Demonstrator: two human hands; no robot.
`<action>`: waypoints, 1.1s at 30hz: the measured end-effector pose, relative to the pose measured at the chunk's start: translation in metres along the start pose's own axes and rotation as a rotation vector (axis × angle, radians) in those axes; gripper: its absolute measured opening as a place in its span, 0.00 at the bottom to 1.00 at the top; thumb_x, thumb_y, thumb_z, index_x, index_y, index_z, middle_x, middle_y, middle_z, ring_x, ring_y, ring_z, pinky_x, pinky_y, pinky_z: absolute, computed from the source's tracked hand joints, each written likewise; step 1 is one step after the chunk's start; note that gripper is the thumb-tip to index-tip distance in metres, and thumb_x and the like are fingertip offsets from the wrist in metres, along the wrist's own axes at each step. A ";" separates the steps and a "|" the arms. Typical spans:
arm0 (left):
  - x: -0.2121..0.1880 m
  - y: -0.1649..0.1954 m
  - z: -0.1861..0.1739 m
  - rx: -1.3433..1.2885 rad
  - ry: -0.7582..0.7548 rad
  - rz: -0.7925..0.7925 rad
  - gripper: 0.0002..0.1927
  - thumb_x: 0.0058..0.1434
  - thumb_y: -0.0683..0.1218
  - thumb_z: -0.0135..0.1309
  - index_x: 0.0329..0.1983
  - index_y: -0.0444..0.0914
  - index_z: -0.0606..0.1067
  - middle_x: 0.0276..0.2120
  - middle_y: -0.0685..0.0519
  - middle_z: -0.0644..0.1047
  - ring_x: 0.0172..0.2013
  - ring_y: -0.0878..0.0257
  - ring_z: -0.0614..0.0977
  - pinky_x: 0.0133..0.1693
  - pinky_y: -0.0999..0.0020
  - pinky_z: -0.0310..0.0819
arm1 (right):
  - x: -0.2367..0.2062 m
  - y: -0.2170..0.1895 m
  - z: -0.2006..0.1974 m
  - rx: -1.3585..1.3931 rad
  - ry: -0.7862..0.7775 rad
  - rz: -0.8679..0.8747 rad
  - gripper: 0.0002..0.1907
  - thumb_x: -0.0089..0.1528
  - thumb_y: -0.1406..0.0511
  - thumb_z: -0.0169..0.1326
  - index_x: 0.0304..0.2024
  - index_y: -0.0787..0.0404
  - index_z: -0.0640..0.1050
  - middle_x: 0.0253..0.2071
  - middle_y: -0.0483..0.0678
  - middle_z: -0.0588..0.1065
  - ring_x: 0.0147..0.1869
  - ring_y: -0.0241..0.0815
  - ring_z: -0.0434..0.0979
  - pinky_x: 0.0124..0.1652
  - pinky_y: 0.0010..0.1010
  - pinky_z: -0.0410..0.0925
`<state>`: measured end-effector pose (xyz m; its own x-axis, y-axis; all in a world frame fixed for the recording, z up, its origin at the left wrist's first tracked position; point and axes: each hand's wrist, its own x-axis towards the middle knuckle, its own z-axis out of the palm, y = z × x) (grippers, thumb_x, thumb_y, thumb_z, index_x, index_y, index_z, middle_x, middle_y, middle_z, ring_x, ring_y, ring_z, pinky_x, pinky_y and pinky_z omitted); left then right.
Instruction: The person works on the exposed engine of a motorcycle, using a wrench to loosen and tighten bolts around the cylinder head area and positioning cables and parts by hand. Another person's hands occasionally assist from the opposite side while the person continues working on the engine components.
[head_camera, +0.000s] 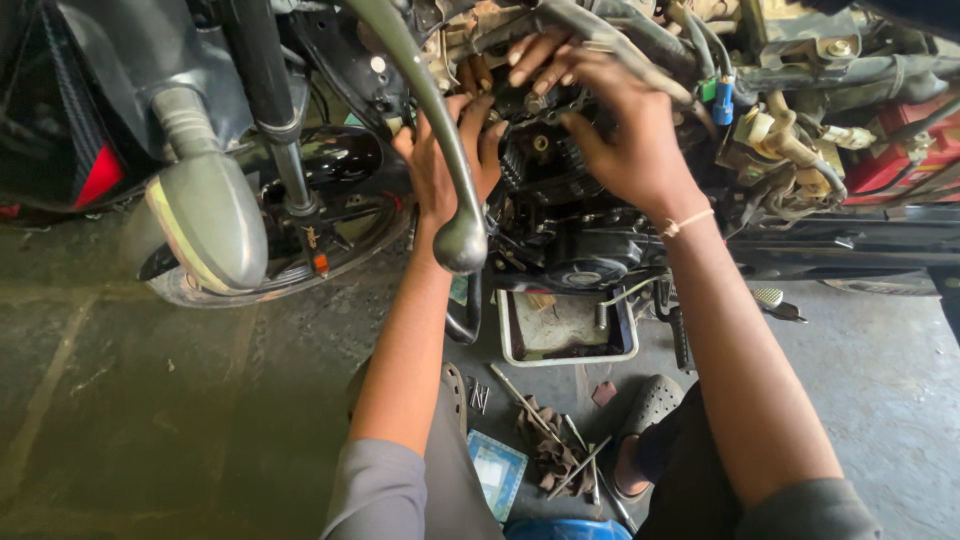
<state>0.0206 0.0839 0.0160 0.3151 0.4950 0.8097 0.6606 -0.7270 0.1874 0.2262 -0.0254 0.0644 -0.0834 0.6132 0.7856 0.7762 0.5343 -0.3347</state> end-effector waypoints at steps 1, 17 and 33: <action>0.002 0.001 -0.001 0.018 -0.006 -0.001 0.17 0.61 0.52 0.65 0.51 0.42 0.82 0.48 0.52 0.77 0.53 0.54 0.76 0.52 0.49 0.56 | 0.002 0.000 0.002 -0.007 -0.043 0.022 0.21 0.65 0.73 0.64 0.60 0.69 0.74 0.64 0.58 0.74 0.70 0.56 0.74 0.67 0.40 0.68; 0.031 0.023 -0.018 0.085 -0.088 0.116 0.26 0.50 0.47 0.67 0.53 0.37 0.79 0.46 0.50 0.69 0.48 0.53 0.70 0.47 0.50 0.58 | 0.015 0.040 0.024 0.670 0.111 0.425 0.19 0.68 0.72 0.60 0.59 0.67 0.71 0.52 0.53 0.80 0.56 0.38 0.79 0.52 0.28 0.74; 0.036 0.024 -0.013 0.028 -0.246 0.070 0.28 0.47 0.38 0.59 0.55 0.32 0.77 0.45 0.47 0.70 0.49 0.50 0.69 0.51 0.57 0.65 | 0.028 0.009 -0.032 0.784 0.030 0.435 0.12 0.74 0.69 0.49 0.58 0.62 0.79 0.51 0.57 0.81 0.50 0.44 0.83 0.50 0.33 0.76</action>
<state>0.0390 0.0777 0.0570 0.5150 0.5474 0.6596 0.6490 -0.7517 0.1172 0.2511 -0.0221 0.1003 0.1432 0.8445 0.5160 0.0849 0.5090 -0.8566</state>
